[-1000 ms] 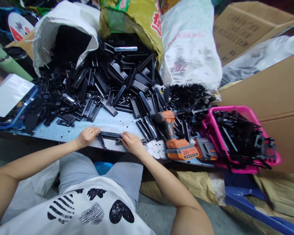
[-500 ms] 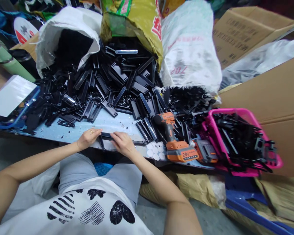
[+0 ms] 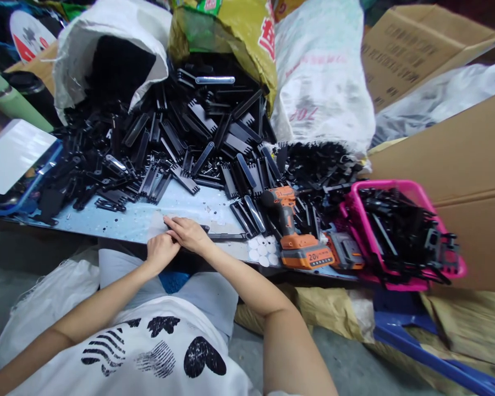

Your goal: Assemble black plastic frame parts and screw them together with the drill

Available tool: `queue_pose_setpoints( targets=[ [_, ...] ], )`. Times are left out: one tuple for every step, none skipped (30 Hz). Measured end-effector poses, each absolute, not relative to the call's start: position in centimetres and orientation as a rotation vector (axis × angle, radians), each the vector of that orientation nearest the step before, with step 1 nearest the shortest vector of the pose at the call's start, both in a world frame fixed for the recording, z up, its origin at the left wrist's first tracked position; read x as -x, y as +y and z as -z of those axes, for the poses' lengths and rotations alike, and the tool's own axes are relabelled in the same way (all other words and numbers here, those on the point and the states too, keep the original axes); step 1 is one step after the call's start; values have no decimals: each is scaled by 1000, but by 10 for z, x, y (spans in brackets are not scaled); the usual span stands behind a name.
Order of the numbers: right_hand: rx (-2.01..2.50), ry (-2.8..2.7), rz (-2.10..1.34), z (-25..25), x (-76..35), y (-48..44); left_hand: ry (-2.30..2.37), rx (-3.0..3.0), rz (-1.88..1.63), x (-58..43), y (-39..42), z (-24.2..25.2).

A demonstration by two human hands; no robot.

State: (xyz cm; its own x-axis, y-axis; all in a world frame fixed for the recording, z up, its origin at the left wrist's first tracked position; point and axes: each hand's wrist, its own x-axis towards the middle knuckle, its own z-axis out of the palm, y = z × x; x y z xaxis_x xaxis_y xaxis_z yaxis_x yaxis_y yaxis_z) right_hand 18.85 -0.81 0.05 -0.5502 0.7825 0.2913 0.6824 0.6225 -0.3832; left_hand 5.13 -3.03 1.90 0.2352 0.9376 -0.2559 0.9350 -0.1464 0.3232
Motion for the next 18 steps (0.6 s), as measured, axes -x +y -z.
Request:
queue_pose_setpoints(
  targets=[
    [1178, -2432, -301, -1, -186, -7, 1748, -2122, -7, -50, -29, -19],
    [1204, -2449, -289, -1, -184, -6, 1773, -2138, -1, -49, -29, -20],
    [1230, -2464, -280, -3, -182, -5, 1784, -2153, 0, -47, -29, -20],
    [1246, -2480, -273, -5, -181, -6, 1779, -2166, -3, -45, -30, -19],
    [1245, -2494, -264, -8, -183, -8, 1772, -2175, -14, -42, -32, -18],
    [1230, -2506, -250, -11, -187, -12, 1753, -2193, -38, -39, -33, -17],
    [1213, -2503, -222, -13, -194, -18, 1715, -2236, -87, -34, -33, -15],
    [1207, -2480, -176, -15, -205, -25, 1651, -2310, -172, -30, -32, -14],
    [1228, -2438, -117, -16, -219, -32, 1551, -2417, -289, -25, -30, -12],
    [1288, -2380, -49, -15, -236, -40, 1404, -2547, -416, -22, -26, -11],
    [1377, -2317, 23, -13, -253, -47, 1218, -2678, -529, -20, -20, -9],
    [1481, -2272, 88, -10, -271, -53, 1011, -2792, -602, -21, -13, -9],
    [1573, -2254, 142, -7, -286, -57, 818, -2879, -618, -24, -5, -9],
    [1640, -2268, 176, -3, -299, -60, 663, -2937, -577, -30, 3, -10],
    [1673, -2297, 191, 0, -309, -62, 578, -2971, -497, -36, 11, -11],
    [1672, -2331, 189, 2, -315, -62, 563, -2986, -395, -44, 17, -14],
    [1647, -2358, 174, 2, -318, -62, 596, -2984, -288, -50, 23, -18],
    [1610, -2371, 156, -2, -318, -62, 651, -2968, -190, -55, 26, -22]
  ],
)
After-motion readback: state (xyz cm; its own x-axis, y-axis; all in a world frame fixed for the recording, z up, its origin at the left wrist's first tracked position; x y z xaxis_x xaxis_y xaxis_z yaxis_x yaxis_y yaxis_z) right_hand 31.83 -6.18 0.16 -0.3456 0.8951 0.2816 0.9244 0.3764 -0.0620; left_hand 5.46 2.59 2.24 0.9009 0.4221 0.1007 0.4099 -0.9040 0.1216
